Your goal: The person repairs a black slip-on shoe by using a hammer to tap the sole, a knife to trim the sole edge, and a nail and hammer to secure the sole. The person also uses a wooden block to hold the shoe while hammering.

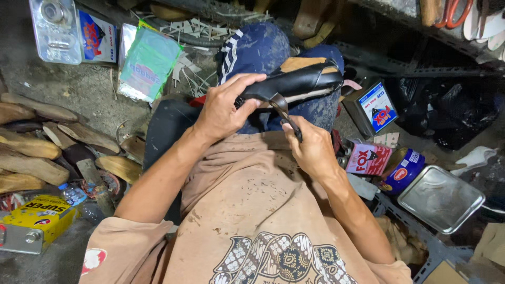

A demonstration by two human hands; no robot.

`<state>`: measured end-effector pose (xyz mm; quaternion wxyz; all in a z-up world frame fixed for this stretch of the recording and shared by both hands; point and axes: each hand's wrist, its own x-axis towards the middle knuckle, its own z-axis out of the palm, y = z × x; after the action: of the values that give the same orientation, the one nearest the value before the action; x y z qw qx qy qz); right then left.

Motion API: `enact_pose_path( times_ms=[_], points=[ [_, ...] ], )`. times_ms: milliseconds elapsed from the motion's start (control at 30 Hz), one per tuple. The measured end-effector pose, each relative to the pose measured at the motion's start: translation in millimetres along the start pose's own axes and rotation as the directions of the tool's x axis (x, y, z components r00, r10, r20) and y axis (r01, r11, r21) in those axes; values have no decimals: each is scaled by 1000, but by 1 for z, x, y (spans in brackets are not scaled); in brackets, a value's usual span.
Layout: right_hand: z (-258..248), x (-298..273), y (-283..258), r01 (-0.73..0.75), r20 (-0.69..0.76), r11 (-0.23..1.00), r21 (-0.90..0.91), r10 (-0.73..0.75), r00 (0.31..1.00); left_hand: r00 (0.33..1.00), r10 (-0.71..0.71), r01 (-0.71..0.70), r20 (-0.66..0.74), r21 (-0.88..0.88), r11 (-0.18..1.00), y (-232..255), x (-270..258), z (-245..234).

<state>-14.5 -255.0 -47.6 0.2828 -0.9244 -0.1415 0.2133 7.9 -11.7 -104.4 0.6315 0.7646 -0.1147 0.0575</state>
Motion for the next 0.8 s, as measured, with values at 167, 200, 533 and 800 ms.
enact_pose_path(
  times_ms=[167,200,533,800],
  points=[
    [-25,-9,-11,-39,129,996,-79,49,990,997,-29,37,67,-115,993,5,-18,0],
    [-29,-13,-14,-26,164,985,-170,54,985,996,-51,61,68,-150,987,11,-25,0],
    [-60,-19,-38,243,258,673,-699,-80,963,999,47,-46,8,-62,997,11,-34,11],
    [-38,-13,27,312,161,604,-733,-291,943,996,76,-77,-38,-25,997,3,-28,13]
  ],
)
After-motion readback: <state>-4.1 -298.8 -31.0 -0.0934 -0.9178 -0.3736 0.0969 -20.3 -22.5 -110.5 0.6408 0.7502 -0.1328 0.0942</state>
